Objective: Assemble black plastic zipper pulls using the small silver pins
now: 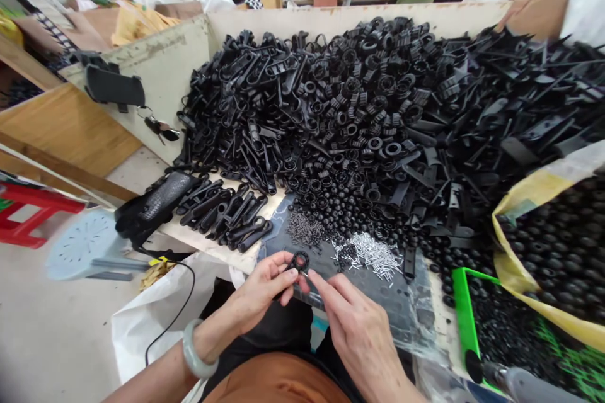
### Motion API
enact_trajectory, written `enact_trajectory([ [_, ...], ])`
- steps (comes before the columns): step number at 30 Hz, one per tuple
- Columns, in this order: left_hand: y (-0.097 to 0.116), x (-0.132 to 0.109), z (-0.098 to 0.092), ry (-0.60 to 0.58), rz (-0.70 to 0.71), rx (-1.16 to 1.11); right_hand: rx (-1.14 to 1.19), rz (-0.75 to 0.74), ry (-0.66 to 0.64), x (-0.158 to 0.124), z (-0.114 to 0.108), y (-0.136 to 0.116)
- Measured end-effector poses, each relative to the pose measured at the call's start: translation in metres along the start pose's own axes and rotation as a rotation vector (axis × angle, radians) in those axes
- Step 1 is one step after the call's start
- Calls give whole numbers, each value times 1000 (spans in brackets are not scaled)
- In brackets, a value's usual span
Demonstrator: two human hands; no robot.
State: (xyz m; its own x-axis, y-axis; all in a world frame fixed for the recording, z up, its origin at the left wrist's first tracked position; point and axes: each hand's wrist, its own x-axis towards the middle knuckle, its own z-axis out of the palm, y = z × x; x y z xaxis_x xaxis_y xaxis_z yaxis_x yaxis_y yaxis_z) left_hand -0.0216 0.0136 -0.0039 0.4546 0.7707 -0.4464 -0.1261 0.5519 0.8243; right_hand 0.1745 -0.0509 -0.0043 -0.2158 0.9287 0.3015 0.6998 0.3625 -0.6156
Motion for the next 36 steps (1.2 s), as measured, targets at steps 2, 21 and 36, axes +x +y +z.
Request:
enact_trajectory([
  [2,-1,0,0,-1,5,11,-7,-7,6,1,3,-1],
  [21,-10,7,3,64,7,142,-95,99,-100,-2,18,0],
  [36,-18,10,7,168,12,111,-44,214,34,-10,51,-7],
])
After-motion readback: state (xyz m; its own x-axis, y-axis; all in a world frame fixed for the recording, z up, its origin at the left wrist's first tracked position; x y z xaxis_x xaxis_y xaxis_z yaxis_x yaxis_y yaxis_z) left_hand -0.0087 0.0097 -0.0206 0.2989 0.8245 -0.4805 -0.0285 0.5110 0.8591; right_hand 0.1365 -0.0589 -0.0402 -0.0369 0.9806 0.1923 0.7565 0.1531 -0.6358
